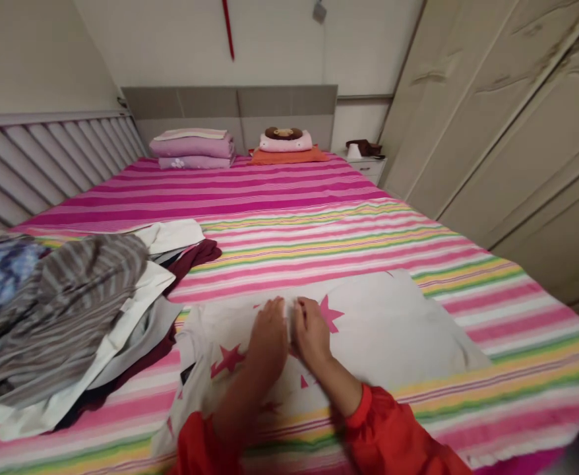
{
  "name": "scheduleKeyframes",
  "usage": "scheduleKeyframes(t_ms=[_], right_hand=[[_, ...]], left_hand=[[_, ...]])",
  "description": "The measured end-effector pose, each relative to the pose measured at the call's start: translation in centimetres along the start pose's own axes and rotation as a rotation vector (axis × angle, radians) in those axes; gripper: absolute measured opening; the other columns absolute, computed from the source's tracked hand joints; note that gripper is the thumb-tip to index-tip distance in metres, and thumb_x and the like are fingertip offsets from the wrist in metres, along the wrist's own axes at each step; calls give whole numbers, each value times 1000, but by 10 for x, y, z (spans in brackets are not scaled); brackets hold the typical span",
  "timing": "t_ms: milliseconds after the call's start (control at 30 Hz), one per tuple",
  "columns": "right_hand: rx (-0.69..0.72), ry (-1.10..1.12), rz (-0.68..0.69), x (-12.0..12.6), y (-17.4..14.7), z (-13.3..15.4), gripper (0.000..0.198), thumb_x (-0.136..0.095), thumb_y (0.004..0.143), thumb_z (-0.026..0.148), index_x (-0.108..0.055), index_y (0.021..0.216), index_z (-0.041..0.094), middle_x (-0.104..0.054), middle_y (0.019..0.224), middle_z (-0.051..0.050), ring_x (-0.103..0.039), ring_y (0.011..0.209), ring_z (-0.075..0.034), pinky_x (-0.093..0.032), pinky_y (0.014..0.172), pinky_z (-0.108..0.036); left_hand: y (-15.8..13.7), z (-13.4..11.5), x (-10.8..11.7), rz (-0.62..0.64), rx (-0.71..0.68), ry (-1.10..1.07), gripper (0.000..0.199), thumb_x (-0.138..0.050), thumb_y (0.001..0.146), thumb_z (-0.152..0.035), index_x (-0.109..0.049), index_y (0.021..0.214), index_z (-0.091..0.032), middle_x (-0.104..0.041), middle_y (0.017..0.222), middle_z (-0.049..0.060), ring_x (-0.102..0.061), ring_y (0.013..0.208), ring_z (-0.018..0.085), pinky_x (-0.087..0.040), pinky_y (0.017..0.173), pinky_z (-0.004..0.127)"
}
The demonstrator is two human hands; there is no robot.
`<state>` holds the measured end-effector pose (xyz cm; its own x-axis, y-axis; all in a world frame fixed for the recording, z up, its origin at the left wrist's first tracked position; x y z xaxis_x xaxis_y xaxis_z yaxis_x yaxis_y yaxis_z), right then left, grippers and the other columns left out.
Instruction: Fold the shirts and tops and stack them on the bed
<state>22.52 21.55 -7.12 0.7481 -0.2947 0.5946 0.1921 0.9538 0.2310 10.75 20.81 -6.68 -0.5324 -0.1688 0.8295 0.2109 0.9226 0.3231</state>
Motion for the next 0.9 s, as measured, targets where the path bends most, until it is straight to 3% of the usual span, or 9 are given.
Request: scheduleKeyframes(t_ms=[100,200,267,433,633,767,900], right_hand=[[233,-110,153,-18,-4,22,48,-31,98,38,-51,139,22,-48,149,-9,-39,139,-26,-31,113,-49],[234,-259,365,-38,1,1,51,-40,97,44,-44,145,27,-38,156,-4,-27,146,-29,-17,117,-59],[221,-329,396,-32,12,-19,54,-41,96,48,-43,146,28,-37,156,-3,-26,146,-30,-15,117,-60],[190,-457,291,36,50,-75,50,-39,98,46,-45,145,31,-39,154,-2,-29,145,-28,-13,118,-58],[-19,-561,148,139,79,-164,48,-38,97,36,-46,144,26,-40,154,-9,-29,145,-28,-11,116,-59],[-205,-711,2,201,76,-207,46,-37,96,34,-51,138,24,-47,150,-9,-35,141,-26,-26,111,-53],[-291,-795,-186,244,54,-210,46,-33,96,34,-58,127,11,-60,130,-20,-50,122,-30,-38,96,-44]], left_hand=[[-4,27,-21,-21,117,130,50,-38,90,-19,-52,139,-16,-53,144,15,-41,138,35,-31,113,61],[-8,40,-27,-22,108,233,50,-41,92,-26,-49,142,-22,-47,148,13,-35,142,37,-23,114,66],[-10,42,-24,-18,86,302,50,-41,93,-33,-50,141,-23,-44,151,11,-32,143,38,-22,115,66],[-16,45,-13,-1,77,407,55,-41,93,-40,-48,143,-18,-43,152,12,-34,141,39,-26,113,64],[-22,46,-7,-12,75,446,58,-40,93,-43,-46,143,-15,-43,152,13,-33,142,38,-27,113,63],[-22,45,-5,-17,91,421,58,-38,93,-43,-46,143,-15,-43,152,14,-33,142,38,-25,113,63],[-21,44,2,-71,103,352,57,-34,93,-41,-45,144,-17,-48,149,13,-37,141,34,-25,115,60]])
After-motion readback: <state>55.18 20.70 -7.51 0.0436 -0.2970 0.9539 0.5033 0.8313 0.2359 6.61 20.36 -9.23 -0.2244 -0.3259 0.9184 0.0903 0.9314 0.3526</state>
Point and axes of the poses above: each hand's wrist, its own y-axis towards the middle knuckle, its own x-axis out of the back of the hand, z = x × y, the point moved 10 cm from there along y, towards the middle knuckle
